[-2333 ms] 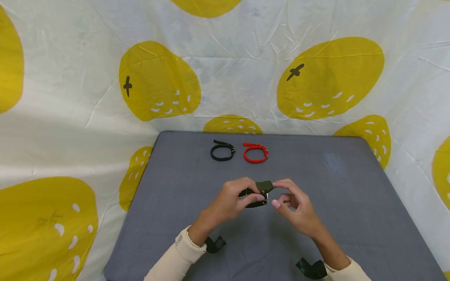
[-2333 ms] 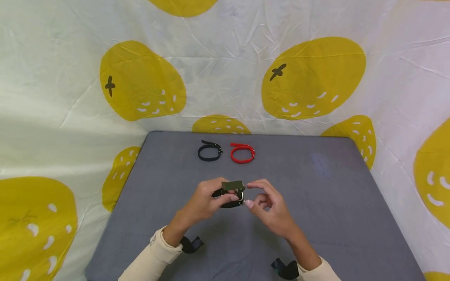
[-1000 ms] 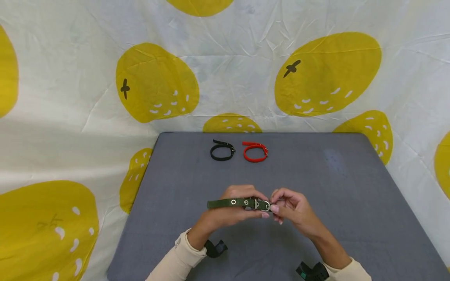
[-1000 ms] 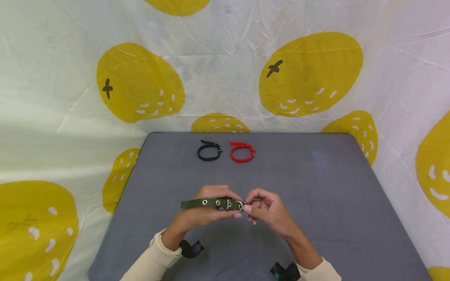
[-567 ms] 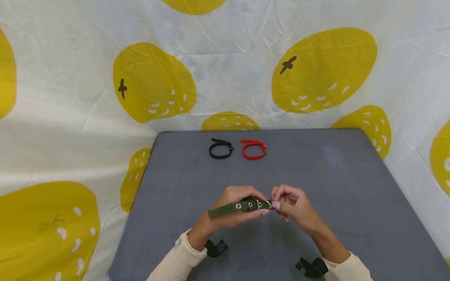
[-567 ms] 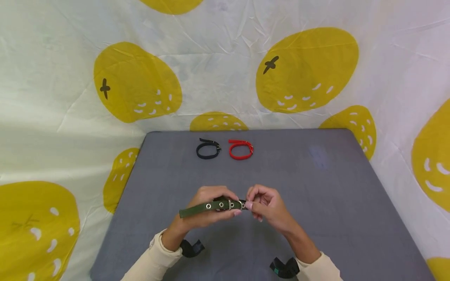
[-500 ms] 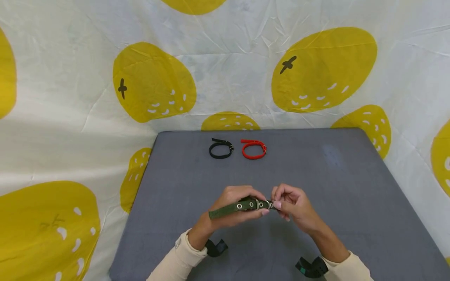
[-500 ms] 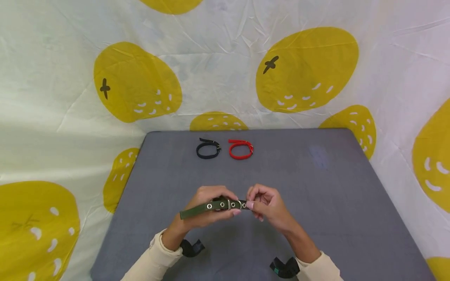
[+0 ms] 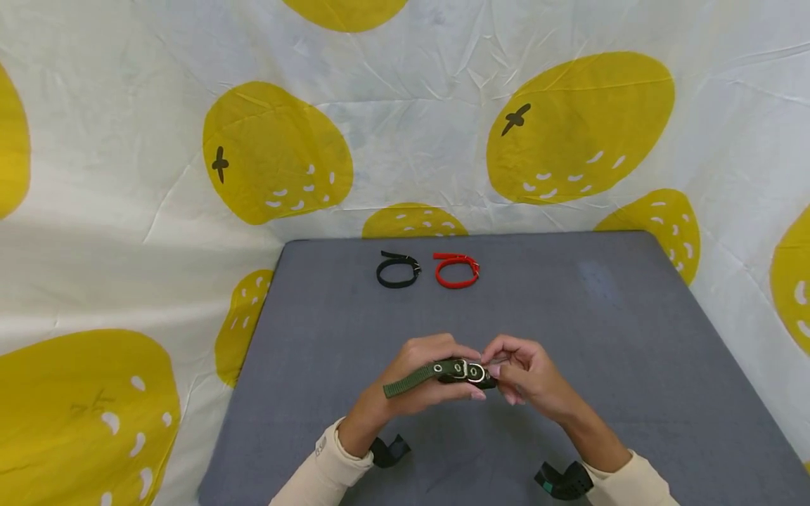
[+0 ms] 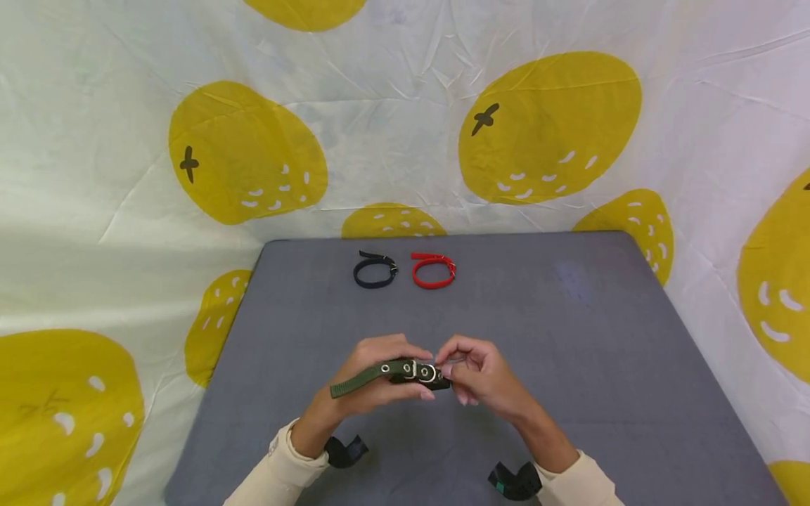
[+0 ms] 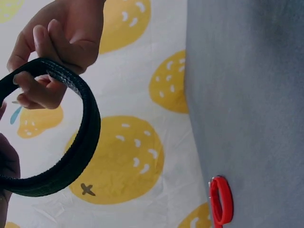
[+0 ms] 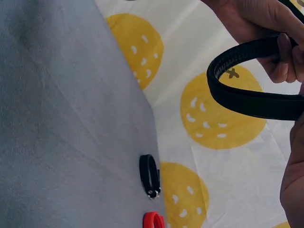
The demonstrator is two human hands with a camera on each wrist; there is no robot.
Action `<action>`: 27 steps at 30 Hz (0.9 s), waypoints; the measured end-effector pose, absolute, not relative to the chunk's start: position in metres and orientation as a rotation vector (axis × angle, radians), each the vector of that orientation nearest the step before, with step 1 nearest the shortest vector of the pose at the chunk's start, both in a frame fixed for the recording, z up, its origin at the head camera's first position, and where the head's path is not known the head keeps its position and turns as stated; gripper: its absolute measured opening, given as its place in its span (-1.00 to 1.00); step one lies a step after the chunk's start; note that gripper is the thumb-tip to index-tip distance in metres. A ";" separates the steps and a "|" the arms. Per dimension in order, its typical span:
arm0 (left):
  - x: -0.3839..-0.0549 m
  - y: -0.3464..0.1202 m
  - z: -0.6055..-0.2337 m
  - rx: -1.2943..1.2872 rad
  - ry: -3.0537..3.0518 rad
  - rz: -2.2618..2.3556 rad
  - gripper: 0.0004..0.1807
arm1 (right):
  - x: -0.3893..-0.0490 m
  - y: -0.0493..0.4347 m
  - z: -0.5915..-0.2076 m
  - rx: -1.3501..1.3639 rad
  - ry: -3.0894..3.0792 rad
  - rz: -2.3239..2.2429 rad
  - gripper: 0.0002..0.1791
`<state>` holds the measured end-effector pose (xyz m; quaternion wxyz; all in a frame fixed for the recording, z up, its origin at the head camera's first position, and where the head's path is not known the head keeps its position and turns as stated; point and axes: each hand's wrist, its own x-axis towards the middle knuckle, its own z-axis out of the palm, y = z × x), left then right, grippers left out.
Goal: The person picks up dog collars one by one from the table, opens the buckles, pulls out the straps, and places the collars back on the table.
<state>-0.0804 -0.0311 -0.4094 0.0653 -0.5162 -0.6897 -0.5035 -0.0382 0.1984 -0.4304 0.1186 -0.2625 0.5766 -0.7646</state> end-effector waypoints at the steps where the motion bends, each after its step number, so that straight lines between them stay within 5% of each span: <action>1: -0.080 -0.031 -0.410 -1.568 -2.079 -1.506 -0.67 | -0.038 0.199 -0.431 -0.758 1.701 -2.217 -0.69; 19: -0.079 -0.035 -0.412 -1.548 -2.055 -1.568 -0.82 | -0.044 0.202 -0.438 -0.954 1.800 -2.245 -0.73; 27: -0.085 -0.039 -0.413 -1.635 -2.080 -1.584 -0.81 | -0.039 0.208 -0.435 -0.740 2.095 -1.978 -0.75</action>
